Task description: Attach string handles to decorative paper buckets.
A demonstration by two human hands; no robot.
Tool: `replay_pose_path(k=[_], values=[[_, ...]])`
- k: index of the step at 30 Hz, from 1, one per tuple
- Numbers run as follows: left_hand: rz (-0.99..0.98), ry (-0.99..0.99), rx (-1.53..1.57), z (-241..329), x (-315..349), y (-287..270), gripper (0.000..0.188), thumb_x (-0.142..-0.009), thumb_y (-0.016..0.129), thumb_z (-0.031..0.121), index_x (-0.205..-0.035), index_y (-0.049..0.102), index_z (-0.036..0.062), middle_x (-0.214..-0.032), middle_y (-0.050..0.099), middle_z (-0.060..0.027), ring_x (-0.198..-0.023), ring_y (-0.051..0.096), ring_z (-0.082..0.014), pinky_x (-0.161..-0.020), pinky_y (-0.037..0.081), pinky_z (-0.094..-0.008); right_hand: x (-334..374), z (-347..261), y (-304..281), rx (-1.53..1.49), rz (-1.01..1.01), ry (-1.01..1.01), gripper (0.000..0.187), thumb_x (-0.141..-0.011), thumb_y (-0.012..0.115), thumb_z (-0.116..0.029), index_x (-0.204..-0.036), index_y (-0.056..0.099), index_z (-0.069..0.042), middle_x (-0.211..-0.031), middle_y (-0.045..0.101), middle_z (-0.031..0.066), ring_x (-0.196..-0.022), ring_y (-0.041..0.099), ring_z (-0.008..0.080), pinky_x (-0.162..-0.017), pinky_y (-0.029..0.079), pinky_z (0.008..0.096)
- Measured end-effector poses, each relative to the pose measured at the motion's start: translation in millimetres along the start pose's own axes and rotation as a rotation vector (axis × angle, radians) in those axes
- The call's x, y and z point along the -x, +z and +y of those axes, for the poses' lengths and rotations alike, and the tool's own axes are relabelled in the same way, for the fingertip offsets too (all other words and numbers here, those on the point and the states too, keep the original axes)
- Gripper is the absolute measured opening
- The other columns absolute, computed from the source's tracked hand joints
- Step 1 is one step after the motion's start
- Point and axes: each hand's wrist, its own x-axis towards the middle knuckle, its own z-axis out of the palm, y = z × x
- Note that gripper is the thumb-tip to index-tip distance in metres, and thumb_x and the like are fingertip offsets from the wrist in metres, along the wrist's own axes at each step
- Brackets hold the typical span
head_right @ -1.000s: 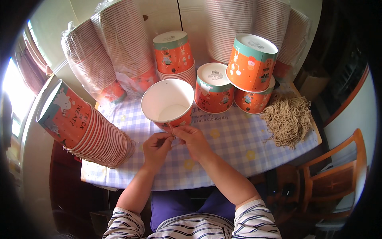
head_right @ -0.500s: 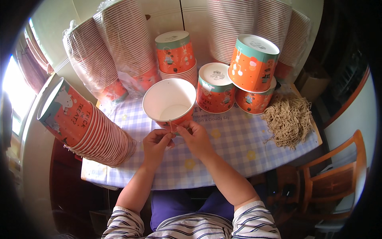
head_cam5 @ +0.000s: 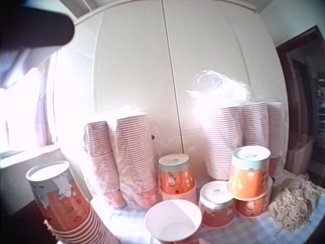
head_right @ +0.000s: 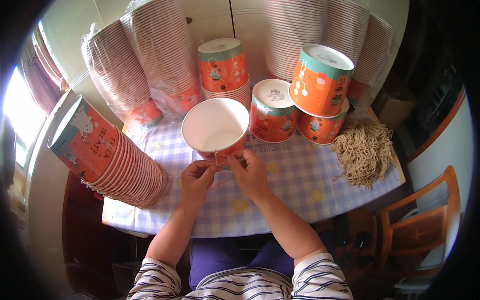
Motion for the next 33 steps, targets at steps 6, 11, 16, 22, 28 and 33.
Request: replay_pose_path(k=[6, 11, 16, 22, 28, 33], values=[[-0.014, -0.041, 0.038, 0.2, -1.5, -0.7, 0.008, -0.085, 0.062, 0.005, -0.090, 0.060, -0.0007, -0.079, 0.067, -0.0071, -0.050, 0.046, -0.0023, -0.043, 0.035, -0.0178, -0.3, -0.9, 0.9, -0.014, 0.047, -0.038, 0.015, -0.084, 0.062, -0.016, -0.087, 0.062, -0.001, -0.069, 0.059, 0.0007, -0.057, 0.048, 0.0053, -0.051, 0.039, 0.0224], [-0.013, -0.063, 0.070, 1.1, -2.5, -1.2, 0.008, -0.085, 0.061, 0.006, -0.090, 0.060, -0.0007, -0.079, 0.066, -0.0076, -0.049, 0.044, -0.0027, -0.043, 0.034, -0.0186, 1.1, -4.2, -1.6, 0.152, 0.062, -0.144, 0.017, -0.084, 0.063, -0.018, -0.087, 0.063, -0.001, -0.070, 0.060, 0.0004, -0.056, 0.048, 0.0056, -0.049, 0.039, 0.0229], [-0.028, -0.059, 0.099, -0.3, -2.7, -2.8, 0.007, -0.085, 0.061, 0.005, -0.089, 0.060, -0.0007, -0.080, 0.067, -0.0081, -0.049, 0.044, -0.0030, -0.043, 0.034, -0.0188, -0.5, -6.8, -3.8, -0.132, -0.178, 0.169, 0.023, -0.084, 0.063, -0.026, -0.091, 0.066, -0.004, -0.078, 0.065, 0.0005, -0.062, 0.047, 0.0047, -0.058, 0.039, 0.0229], [-0.051, -0.058, 0.079, 0.2, -2.3, -1.6, 0.007, -0.085, 0.061, 0.004, -0.089, 0.060, -0.0008, -0.081, 0.067, -0.0087, -0.049, 0.045, -0.0031, -0.043, 0.033, -0.0179, -2.3, 1.0, -5.8, -0.365, -0.300, 0.320, 0.018, -0.084, 0.064, -0.024, -0.092, 0.066, -0.008, -0.083, 0.066, -0.0002, -0.067, 0.047, 0.0021, -0.059, 0.035, 0.0200], [-0.058, -0.074, 0.113, 0.2, -2.4, -1.9, 0.007, -0.084, 0.061, 0.003, -0.090, 0.060, -0.0005, -0.081, 0.066, -0.0081, -0.050, 0.045, -0.0029, -0.043, 0.033, -0.0178, -2.1, 5.8, -4.7, -0.411, -0.214, 0.288, 0.016, -0.084, 0.065, -0.019, -0.090, 0.064, -0.004, -0.084, 0.064, 0.0011, -0.068, 0.049, 0.0026, -0.059, 0.036, 0.0185], [-0.088, -0.103, 0.136, -0.3, -2.9, -4.2, 0.014, -0.084, 0.062, 0.004, -0.096, 0.060, -0.0002, -0.085, 0.065, -0.0070, -0.055, 0.048, -0.0031, -0.048, 0.037, -0.0171, -0.8, 0.6, -4.3, -0.417, -0.211, 0.266, 0.016, -0.085, 0.064, -0.016, -0.091, 0.063, -0.001, -0.085, 0.064, 0.0029, -0.074, 0.054, 0.0048, -0.066, 0.042, 0.0197]])
